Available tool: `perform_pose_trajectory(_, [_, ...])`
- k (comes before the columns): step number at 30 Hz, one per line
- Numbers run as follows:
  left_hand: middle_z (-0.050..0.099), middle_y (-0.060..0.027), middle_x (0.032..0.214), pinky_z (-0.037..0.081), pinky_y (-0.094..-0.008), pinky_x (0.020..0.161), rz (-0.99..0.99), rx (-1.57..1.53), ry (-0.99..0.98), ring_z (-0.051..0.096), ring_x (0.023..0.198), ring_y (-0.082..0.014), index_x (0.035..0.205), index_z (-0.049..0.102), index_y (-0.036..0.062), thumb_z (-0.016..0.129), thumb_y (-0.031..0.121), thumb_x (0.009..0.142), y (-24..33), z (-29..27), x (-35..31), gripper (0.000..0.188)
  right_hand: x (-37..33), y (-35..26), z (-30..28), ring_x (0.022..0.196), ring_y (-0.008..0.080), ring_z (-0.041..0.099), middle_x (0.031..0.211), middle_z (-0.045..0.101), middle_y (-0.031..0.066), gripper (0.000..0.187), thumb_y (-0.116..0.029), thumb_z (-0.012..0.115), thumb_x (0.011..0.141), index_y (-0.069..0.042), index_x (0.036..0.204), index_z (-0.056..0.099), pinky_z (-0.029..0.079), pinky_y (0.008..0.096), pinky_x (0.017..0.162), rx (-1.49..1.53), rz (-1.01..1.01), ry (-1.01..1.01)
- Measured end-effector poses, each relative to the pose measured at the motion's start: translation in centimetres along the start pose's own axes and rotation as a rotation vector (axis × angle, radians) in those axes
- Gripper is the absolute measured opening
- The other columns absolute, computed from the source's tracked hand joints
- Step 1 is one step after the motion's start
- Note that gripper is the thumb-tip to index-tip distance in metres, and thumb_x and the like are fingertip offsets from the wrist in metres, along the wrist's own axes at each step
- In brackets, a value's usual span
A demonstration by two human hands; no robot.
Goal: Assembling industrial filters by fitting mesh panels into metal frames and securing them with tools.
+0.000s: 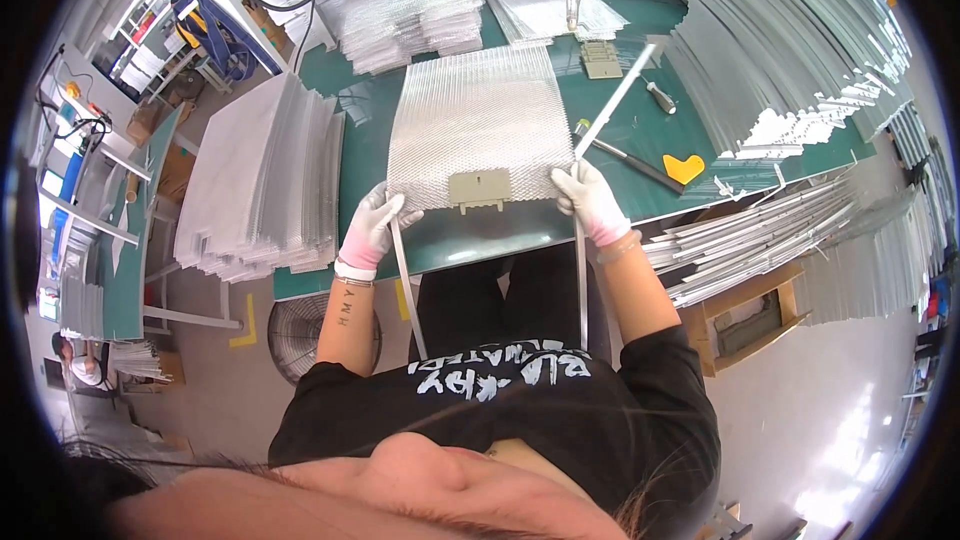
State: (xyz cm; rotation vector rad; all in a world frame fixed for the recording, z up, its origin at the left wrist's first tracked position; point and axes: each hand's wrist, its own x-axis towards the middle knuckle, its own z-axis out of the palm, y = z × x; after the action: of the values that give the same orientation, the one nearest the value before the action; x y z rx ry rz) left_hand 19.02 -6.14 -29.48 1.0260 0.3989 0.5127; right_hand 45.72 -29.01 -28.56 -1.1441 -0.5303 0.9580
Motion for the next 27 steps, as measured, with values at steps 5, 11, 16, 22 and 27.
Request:
perform_pose_trajectory(5, [0.063, -0.0055, 0.105, 0.057, -0.0269, 0.077, 0.141, 0.184, 0.167, 0.061, 0.080, -0.0084, 0.131, 0.047, -0.0051, 0.057, 0.000, 0.092, 2.3, 4.4, -2.0, 0.040, -2.5, -2.3, 0.5, 0.053, 0.0043, 0.039, 0.072, 0.049, -0.0039, 0.015, -0.012, 0.056, 0.096, -0.006, 0.109, 0.052, 0.032, 0.0200, 0.049, 0.036, -0.113, 0.016])
perform_pose_trajectory(11, [0.033, -0.0185, 0.149, 0.050, -0.0234, 0.079, 0.419, 0.143, -0.005, 0.060, 0.095, -0.0125, 0.151, 0.016, -0.0010, 0.039, -0.004, 0.092, 4.2, 6.6, -7.8, 0.063, -5.5, -4.9, 3.5, 0.063, 0.0020, 0.043, 0.080, 0.054, -0.0064, 0.031, -0.010, 0.056, 0.093, -0.002, 0.123, 0.054, 0.035, 0.0183, 0.057, -0.117, -0.193, -0.019])
perform_pose_trajectory(16, [0.057, -0.0279, 0.119, 0.047, -0.0446, 0.092, 0.851, 0.688, 0.285, 0.060, 0.102, -0.0385, 0.123, 0.048, -0.0133, 0.050, -0.005, 0.091, 4.3, 4.0, -11.9, 0.033, -7.0, -8.7, 7.7, 0.100, 0.0077, 0.054, 0.112, 0.061, 0.0028, 0.040, -0.004, 0.052, 0.093, 0.005, 0.132, 0.048, 0.044, 0.0268, 0.091, -0.255, -0.470, -0.165])
perform_pose_trajectory(22, [0.065, -0.0143, 0.099, 0.046, -0.0281, 0.075, 1.160, 1.356, 0.332, 0.060, 0.082, -0.0171, 0.117, 0.057, -0.0078, 0.060, -0.003, 0.089, 13.8, 3.4, -3.2, 0.029, -0.7, -16.3, 10.6, 0.056, 0.0026, 0.035, 0.061, 0.040, -0.0087, 0.024, -0.015, 0.065, 0.089, -0.006, 0.073, 0.050, 0.031, 0.0249, 0.048, -0.523, -0.757, 0.107])
perform_pose_trajectory(27, [0.065, -0.0003, 0.092, 0.044, -0.0177, 0.061, 0.875, 0.312, 0.311, 0.055, 0.071, -0.0035, 0.114, 0.059, -0.0032, 0.068, -0.005, 0.084, 14.2, 8.0, 2.9, 0.032, 4.1, -13.7, 9.6, 0.051, 0.0038, 0.031, 0.056, 0.039, -0.0053, 0.027, -0.016, 0.071, 0.085, -0.005, 0.073, 0.050, 0.029, 0.0240, 0.046, -0.571, -1.014, 0.433])
